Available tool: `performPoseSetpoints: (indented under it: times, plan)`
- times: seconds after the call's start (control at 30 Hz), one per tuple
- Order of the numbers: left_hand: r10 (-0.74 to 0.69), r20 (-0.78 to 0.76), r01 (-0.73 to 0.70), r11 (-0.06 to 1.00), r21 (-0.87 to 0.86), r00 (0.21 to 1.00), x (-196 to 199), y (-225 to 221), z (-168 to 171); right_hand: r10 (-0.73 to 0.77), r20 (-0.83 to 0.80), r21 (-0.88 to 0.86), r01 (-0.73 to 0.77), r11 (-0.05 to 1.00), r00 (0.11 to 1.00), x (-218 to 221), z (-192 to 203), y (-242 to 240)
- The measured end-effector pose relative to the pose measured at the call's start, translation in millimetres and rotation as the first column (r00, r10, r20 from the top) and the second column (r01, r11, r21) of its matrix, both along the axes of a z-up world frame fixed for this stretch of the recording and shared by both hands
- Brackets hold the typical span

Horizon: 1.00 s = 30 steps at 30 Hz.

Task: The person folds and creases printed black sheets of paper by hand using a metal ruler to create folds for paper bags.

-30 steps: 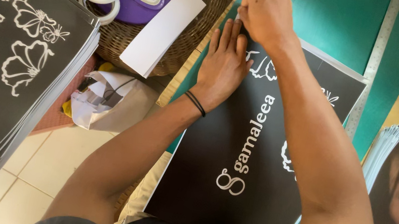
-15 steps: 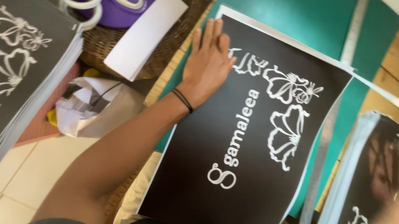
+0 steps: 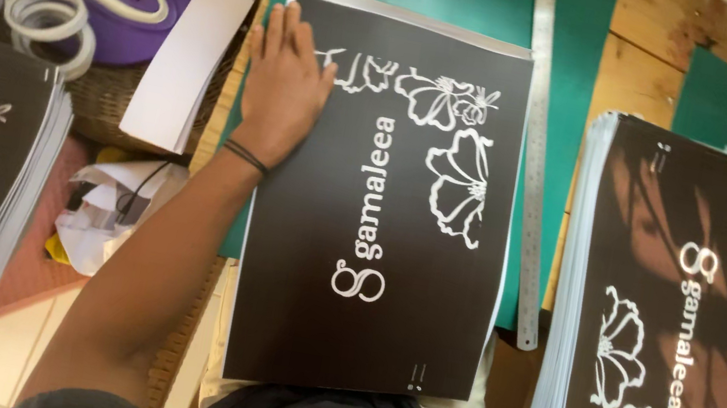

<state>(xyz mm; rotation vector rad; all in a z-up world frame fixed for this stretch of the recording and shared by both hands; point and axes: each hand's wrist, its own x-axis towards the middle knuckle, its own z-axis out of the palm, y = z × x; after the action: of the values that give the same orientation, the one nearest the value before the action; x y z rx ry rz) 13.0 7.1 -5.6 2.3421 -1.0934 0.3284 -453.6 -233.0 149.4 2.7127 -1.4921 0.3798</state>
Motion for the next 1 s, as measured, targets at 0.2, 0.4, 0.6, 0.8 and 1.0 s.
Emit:
performPoseSetpoints:
  times: [0.2,0.4,0.6,0.8,1.0]
  plan:
    - [-0.013,0.015,0.014,1.000,-0.003,1.000,-2.4,3.9,0.1,0.062,0.108,-0.008,-0.062,0.998,0.992,-31.1,71.7,37.4]
    - [-0.020,-0.006,0.020,0.999,-0.040,1.000,-3.7,5.8,6.5,0.404,0.182,-0.016,-0.409,0.913,0.896,82.7,41.5,24.9]
    - [-0.010,-0.047,0.007,0.998,-0.069,0.999,-6.2,6.2,9.6,0.633,0.044,-0.168,-0.619,0.767,0.773,226.9,-35.7,-35.2]
    - [-0.003,-0.009,0.002,0.998,-0.062,1.000,-6.0,5.7,7.2,0.442,0.295,-0.032,-0.453,0.891,0.847,260.3,-76.9,-58.3]
    - [-0.038,-0.078,0.030,0.995,-0.095,0.996,-7.8,9.2,15.4,0.380,0.400,-0.002,-0.414,0.910,0.834,266.7,-88.1,-66.0]
